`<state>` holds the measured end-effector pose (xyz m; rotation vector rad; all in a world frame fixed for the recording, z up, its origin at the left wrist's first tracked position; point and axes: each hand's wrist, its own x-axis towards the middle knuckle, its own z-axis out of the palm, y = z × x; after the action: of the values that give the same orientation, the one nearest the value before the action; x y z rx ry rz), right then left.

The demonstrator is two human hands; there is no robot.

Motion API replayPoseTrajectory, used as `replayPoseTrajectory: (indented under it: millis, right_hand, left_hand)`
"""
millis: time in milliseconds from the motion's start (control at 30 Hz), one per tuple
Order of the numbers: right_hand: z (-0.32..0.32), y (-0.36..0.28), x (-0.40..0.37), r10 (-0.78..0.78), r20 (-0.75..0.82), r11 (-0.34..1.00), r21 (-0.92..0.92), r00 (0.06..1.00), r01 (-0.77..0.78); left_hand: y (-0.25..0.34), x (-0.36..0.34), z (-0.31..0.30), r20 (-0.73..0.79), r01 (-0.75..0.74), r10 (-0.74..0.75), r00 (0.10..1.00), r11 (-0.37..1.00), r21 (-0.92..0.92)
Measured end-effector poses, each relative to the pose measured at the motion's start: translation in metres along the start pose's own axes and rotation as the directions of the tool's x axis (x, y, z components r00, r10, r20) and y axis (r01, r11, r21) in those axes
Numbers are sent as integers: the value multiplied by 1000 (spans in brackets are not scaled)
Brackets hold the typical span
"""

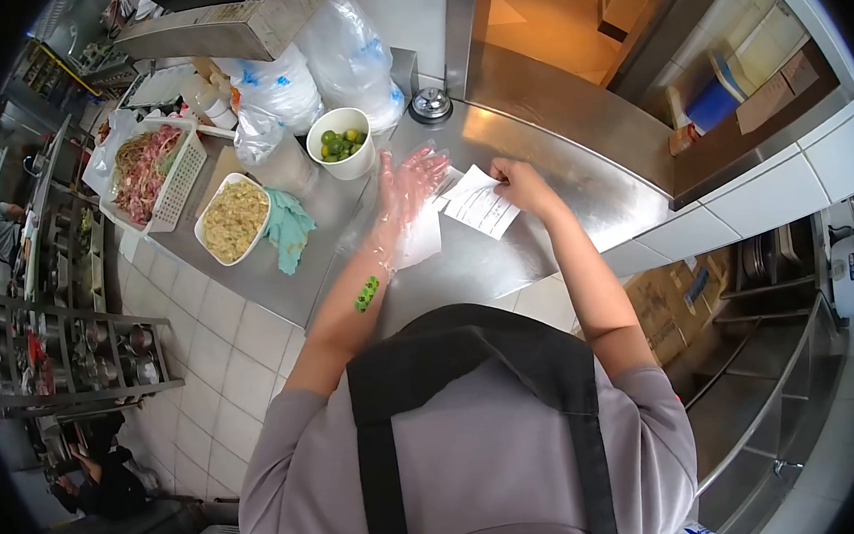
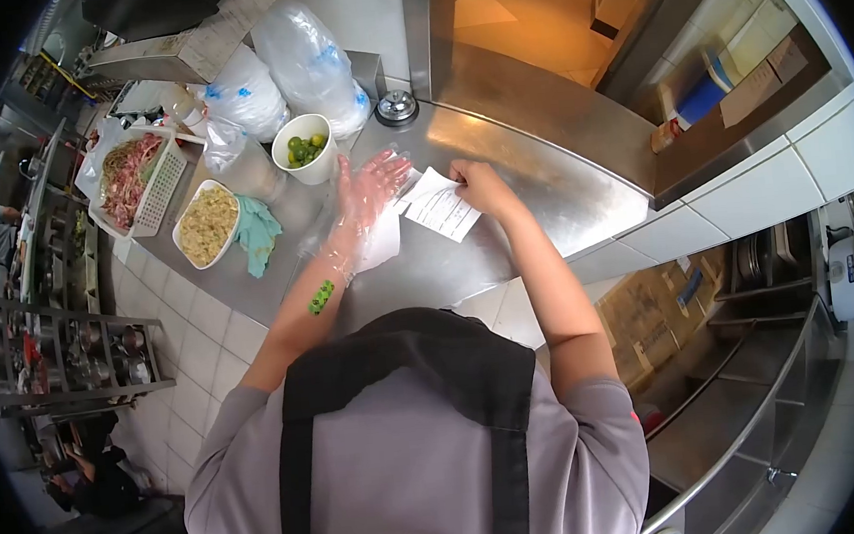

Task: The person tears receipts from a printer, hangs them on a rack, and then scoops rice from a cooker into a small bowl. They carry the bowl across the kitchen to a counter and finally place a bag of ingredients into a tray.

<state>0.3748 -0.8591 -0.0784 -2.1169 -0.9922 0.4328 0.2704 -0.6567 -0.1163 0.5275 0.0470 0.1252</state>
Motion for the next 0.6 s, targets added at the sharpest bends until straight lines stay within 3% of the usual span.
replayPoseTrajectory:
  millis: [167,267,333,400,467,500,567,600]
  right_hand:
    - [-8,9,19,-68,123,985,-147,990,86]
    - [-7,8,18,-67,142,992,-93,988,80]
    - [-3,10,18,-48,147,994,-85,988,61]
    - [4,9,13,-69,155,998,3,985,69]
    - [2,6,12,-57,164,998,11,985,56]
    - [1,6,14,-97,183,995,0,978,98]
    - [5,6,12,-122,212,992,-1,970,125]
    - [4,4,16,-155,209,980,-88,966,176]
  left_hand:
    - [-2,-1,4,-16,8,-7,1000,997,75]
    - [1,5,13,-46,-7,13,999,991,133]
    - [-11,5,22,80,-78,73,994,995,62]
    - [-22,9,16,101,-77,62,993,985,156]
    - [-32,15,5,-69,-9,7,998,1000,-29]
    - [-29,21,10,-65,-5,3,998,1000,-31]
    - [-30,20,18,-199,23,-54,979,988,-153]
    - [-30,21,17,-199,28,-59,978,988,-153]
